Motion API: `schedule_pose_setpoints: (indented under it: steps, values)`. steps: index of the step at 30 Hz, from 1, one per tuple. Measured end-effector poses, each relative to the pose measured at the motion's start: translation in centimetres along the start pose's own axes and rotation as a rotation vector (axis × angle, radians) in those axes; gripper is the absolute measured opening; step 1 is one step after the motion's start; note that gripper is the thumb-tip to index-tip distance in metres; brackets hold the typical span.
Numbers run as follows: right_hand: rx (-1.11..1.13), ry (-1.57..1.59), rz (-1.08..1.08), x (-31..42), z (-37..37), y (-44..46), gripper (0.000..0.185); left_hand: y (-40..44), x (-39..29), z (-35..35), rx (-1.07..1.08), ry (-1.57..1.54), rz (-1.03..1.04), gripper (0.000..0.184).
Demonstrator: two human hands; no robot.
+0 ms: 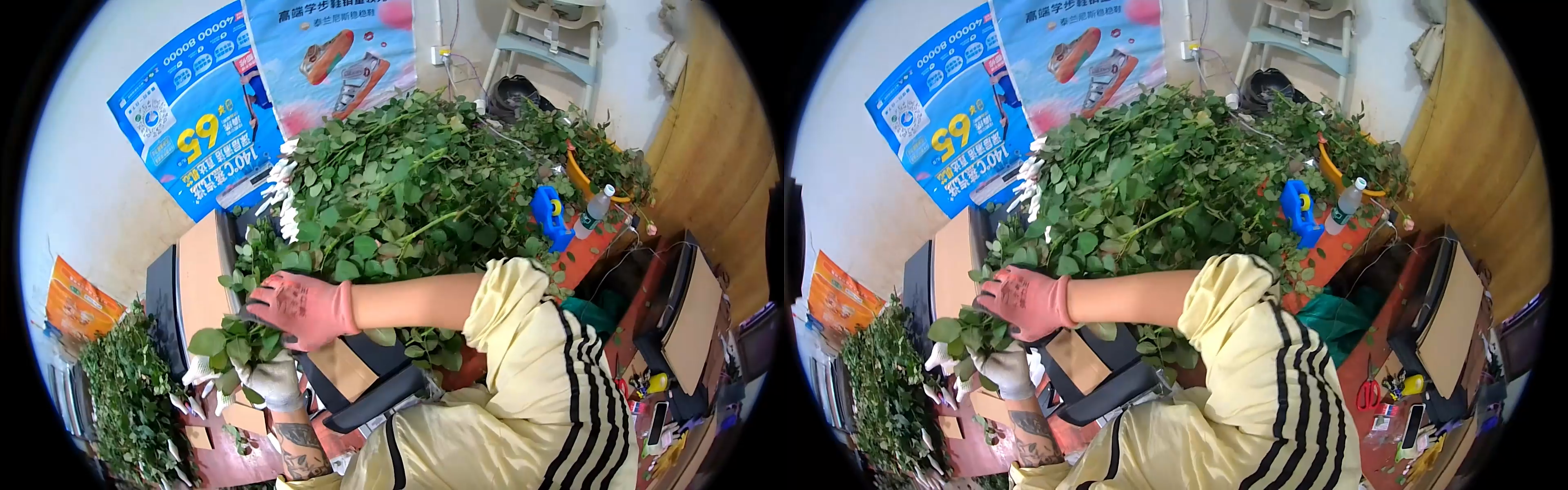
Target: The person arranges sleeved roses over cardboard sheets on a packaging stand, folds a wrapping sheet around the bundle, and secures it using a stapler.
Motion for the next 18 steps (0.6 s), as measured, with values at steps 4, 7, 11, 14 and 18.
schedule_pose_setpoints:
  steps: [4, 7, 11, 14, 18]
  values:
    - [0.147, -0.27, -0.041, -0.9, -3.6, -0.5, 0.066, 0.9, 0.6, 2.5, 0.025, -0.144, -0.067, 0.049]
    - [0.086, -0.432, 0.012, -4.3, -5.0, 0.0, 0.057, 2.5, 4.3, 9.1, 0.081, -0.068, -0.101, 0.048]
    - [0.102, -0.365, 0.022, -6.7, -9.0, -0.2, 0.059, 3.4, 7.3, 14.1, 0.229, -0.054, -0.18, 0.042]
    - [0.282, -0.277, 0.175, -9.0, -9.4, -2.0, 0.067, 2.2, 7.4, 12.3, 0.409, 0.526, -0.239, 0.04]
    - [-0.059, -0.344, 0.122, -10.1, -11.8, -7.1, 0.079, -2.0, 3.9, 6.6, 0.179, 1.647, -0.274, 0.045]
Point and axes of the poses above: each hand's wrist, its own y-axis towards the middle knuckle, its own z-axis out of the palm, x = y × z, the point moved 9 cm from there along y, towards the middle knuckle, and after that the axes turned 14 degrees about -y, right-handed, at the moved point
